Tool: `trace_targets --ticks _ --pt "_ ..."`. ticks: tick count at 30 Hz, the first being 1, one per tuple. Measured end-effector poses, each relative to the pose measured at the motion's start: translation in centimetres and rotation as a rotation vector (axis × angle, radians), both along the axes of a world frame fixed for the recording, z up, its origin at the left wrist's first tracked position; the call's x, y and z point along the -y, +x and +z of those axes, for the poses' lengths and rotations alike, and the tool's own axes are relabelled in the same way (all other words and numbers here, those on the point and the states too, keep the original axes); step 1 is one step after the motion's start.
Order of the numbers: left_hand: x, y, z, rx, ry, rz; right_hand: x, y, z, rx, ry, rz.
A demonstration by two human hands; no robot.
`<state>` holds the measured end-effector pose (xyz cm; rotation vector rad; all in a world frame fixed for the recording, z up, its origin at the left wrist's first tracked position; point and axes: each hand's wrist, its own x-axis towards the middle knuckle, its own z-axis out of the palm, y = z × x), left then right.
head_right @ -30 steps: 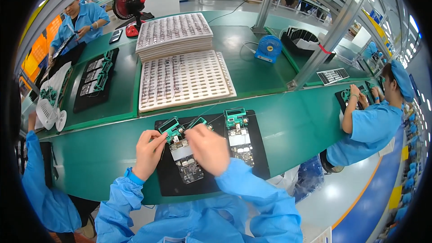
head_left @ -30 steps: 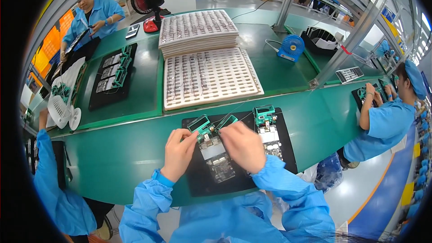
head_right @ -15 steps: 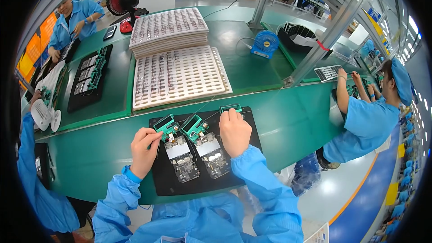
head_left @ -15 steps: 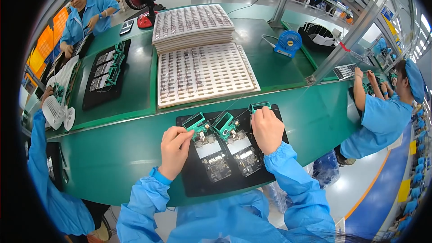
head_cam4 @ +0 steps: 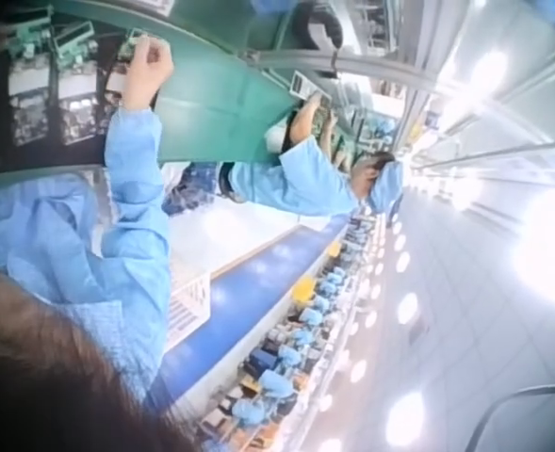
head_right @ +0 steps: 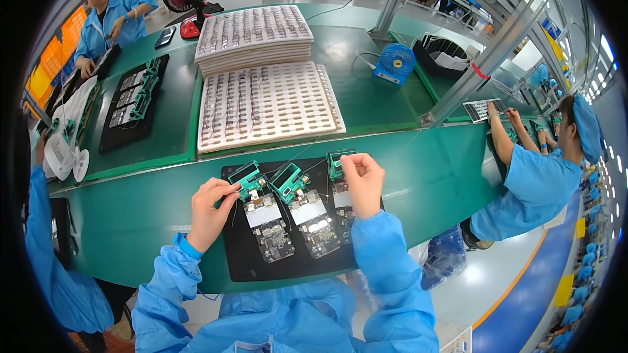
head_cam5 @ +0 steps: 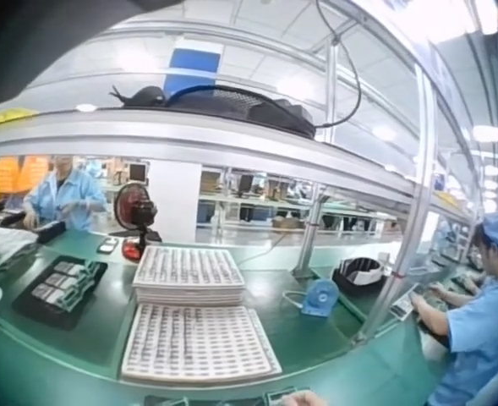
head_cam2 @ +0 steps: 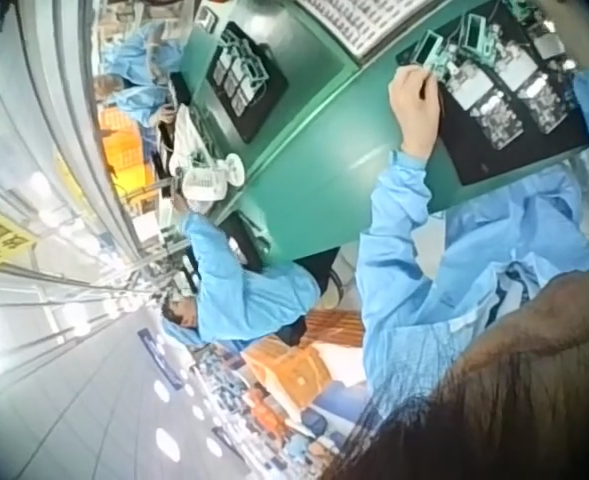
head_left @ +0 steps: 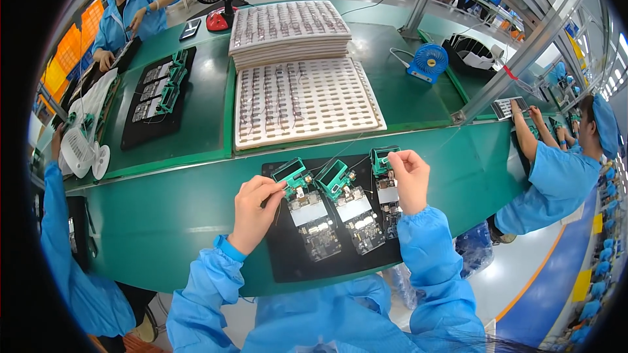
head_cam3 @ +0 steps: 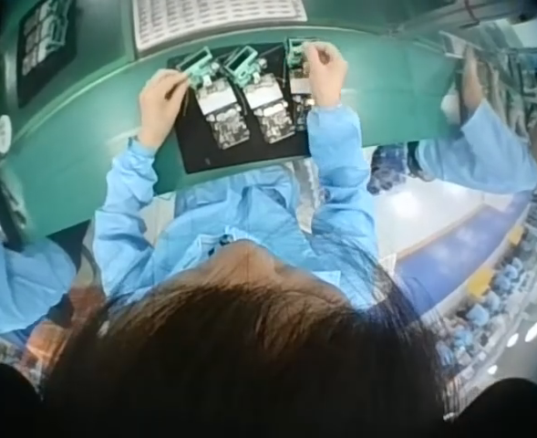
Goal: The person assembles electronic components onto circuit boards by hand, taking components from a component tray and placing them into an assembly jig.
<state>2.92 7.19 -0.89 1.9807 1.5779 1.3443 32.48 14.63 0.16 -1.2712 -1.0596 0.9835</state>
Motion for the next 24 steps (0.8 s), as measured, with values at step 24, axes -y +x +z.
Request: trace_targets --ticks 24 --pt "-0.1 -1.2 0.2 -0.717 0.315 -0.16 3.1 -6.3 0.3 0.85 0.497 0.42"
